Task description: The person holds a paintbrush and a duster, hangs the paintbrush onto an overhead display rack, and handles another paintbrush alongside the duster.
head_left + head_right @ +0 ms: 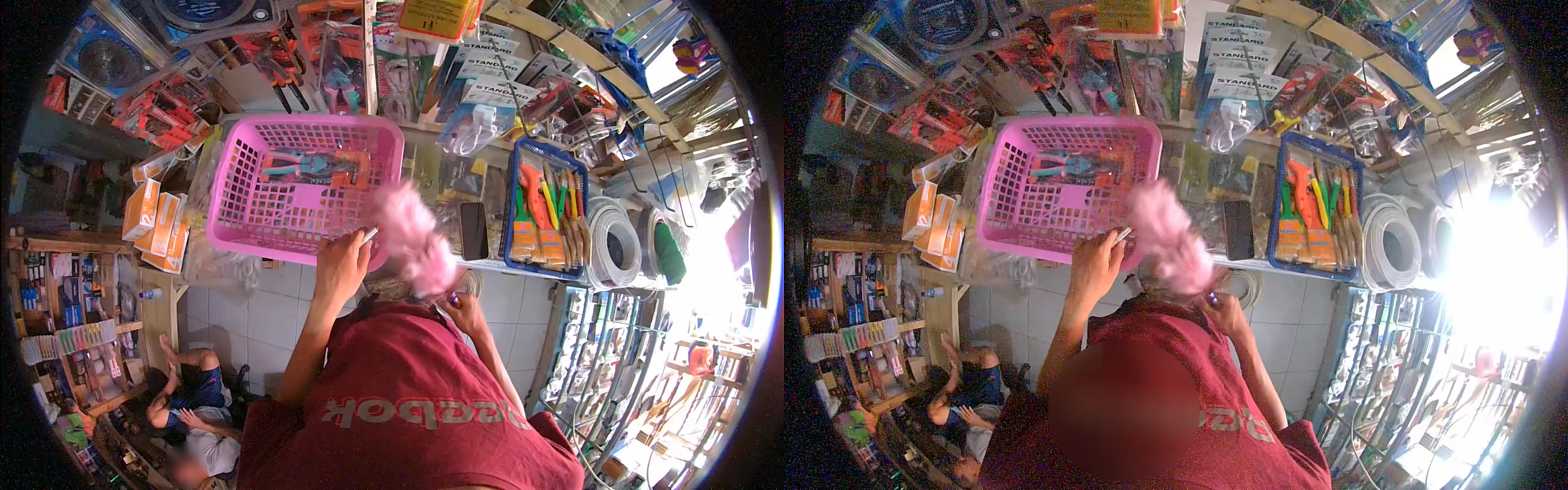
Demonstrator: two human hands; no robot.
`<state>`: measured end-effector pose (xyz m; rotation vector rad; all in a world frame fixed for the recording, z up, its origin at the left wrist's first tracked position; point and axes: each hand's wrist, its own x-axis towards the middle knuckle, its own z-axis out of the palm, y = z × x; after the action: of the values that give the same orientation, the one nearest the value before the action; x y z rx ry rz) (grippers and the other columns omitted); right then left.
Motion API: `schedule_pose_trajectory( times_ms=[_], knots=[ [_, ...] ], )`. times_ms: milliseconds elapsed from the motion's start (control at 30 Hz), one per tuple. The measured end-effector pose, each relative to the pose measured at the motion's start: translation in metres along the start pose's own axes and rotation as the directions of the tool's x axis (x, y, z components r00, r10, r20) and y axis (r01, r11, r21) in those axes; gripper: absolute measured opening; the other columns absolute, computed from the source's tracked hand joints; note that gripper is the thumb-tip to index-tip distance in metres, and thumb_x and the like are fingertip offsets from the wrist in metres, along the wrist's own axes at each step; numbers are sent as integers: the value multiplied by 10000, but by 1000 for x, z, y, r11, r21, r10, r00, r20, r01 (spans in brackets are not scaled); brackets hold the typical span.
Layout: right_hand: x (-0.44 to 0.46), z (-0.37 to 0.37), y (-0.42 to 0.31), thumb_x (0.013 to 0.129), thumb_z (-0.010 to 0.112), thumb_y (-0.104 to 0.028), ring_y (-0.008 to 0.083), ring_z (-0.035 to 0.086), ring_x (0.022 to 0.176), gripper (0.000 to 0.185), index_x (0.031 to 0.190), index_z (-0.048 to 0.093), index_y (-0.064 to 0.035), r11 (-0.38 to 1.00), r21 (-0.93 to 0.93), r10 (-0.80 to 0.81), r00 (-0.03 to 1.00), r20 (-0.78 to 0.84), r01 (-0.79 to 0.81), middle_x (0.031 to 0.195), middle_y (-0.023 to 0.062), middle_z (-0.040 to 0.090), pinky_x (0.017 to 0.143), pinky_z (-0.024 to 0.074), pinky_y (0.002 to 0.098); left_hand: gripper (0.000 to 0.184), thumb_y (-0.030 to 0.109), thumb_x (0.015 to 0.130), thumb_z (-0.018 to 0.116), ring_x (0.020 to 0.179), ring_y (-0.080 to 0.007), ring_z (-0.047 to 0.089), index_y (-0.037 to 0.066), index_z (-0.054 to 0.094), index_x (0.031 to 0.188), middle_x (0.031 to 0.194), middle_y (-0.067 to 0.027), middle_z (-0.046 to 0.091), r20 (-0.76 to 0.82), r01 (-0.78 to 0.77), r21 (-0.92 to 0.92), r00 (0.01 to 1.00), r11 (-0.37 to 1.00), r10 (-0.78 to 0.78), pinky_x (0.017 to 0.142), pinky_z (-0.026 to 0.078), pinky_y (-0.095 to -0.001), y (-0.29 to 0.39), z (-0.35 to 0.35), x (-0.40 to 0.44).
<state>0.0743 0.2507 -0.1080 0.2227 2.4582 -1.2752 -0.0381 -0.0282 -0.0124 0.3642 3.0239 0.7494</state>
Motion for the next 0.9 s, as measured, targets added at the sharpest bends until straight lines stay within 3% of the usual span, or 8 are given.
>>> schedule_pose_trajectory(
  times_ms=[133, 233, 367, 400, 500, 667, 800, 900],
  knots=[
    [5, 9, 8, 788, 662, -263, 139, 449, 530, 324, 720, 574, 41, 994, -21, 109, 989, -105, -112, 550, 150, 475, 513, 389, 381, 246, 192, 864, 558, 804, -285, 551, 68, 578, 1075, 816, -118, 574, -103, -85, 118, 990, 989, 98, 746, 392, -417, -13, 7, 0],
    [2, 13, -6, 781, 656, -263, 333, 566, 542, 301, 724, 605, 28, 984, 28, 180, 975, -129, -178, 601, 230, 539, 532, 419, 418, 315, 168, 858, 569, 841, -298, 513, 68, 570, 1157, 836, -132, 550, -106, -101, 58, 989, 993, 106, 756, 386, -423, -17, 5, 0],
    [-3, 21, -5, 790, 641, -252, 222, 517, 490, 316, 676, 600, 40, 989, -133, 53, 989, -140, -72, 554, 232, 499, 516, 411, 414, 348, 156, 823, 598, 872, -278, 508, 108, 587, 1168, 861, -93, 551, -157, -166, 86, 972, 982, 178, 807, 377, -430, -35, 19, 2],
    [-2, 25, -4, 789, 639, -251, 252, 529, 480, 314, 677, 600, 39, 981, -99, 148, 971, -187, -168, 559, 239, 503, 514, 413, 425, 351, 156, 812, 605, 886, -271, 510, 122, 591, 1161, 879, -81, 552, -175, -184, 99, 964, 978, 199, 832, 373, -433, -39, 20, 1],
    [-2, 41, 2, 774, 655, -241, 202, 500, 439, 330, 604, 558, 25, 990, 45, 139, 954, -265, -132, 491, 179, 475, 452, 380, 389, 359, 131, 791, 625, 896, -274, 505, 120, 605, 1150, 884, -79, 549, -179, -189, 23, 965, 982, 190, 860, 363, -447, -42, 24, 1],
    [-9, 59, 2, 790, 633, -197, 122, 369, 453, 357, 555, 491, 30, 994, -33, 83, 920, -383, -103, 459, 125, 392, 430, 337, 379, 397, 102, 756, 657, 873, -255, 516, 122, 609, 1149, 873, -70, 527, -278, -290, -3, 920, 957, 278, 817, 373, -421, -52, 33, 2],
    [-20, 68, -35, 793, 617, -171, 128, 352, 438, 365, 531, 458, 27, 985, 169, 110, 913, -393, -46, 442, 109, 380, 421, 325, 373, 459, 84, 734, 667, 874, -264, 513, 132, 594, 1185, 871, -77, 508, -299, -312, -3, 907, 950, 297, 779, 377, -413, -49, 29, 1],
    [-28, 77, -20, 803, 567, -173, 222, 416, 435, 270, 648, 518, 44, 988, 55, 152, 940, -305, -141, 509, 187, 439, 470, 370, 411, 482, 86, 729, 672, 878, -261, 514, 125, 580, 1200, 883, -79, 507, -312, -330, 39, 893, 943, 325, 781, 378, -410, -49, 29, 1]
  ],
)
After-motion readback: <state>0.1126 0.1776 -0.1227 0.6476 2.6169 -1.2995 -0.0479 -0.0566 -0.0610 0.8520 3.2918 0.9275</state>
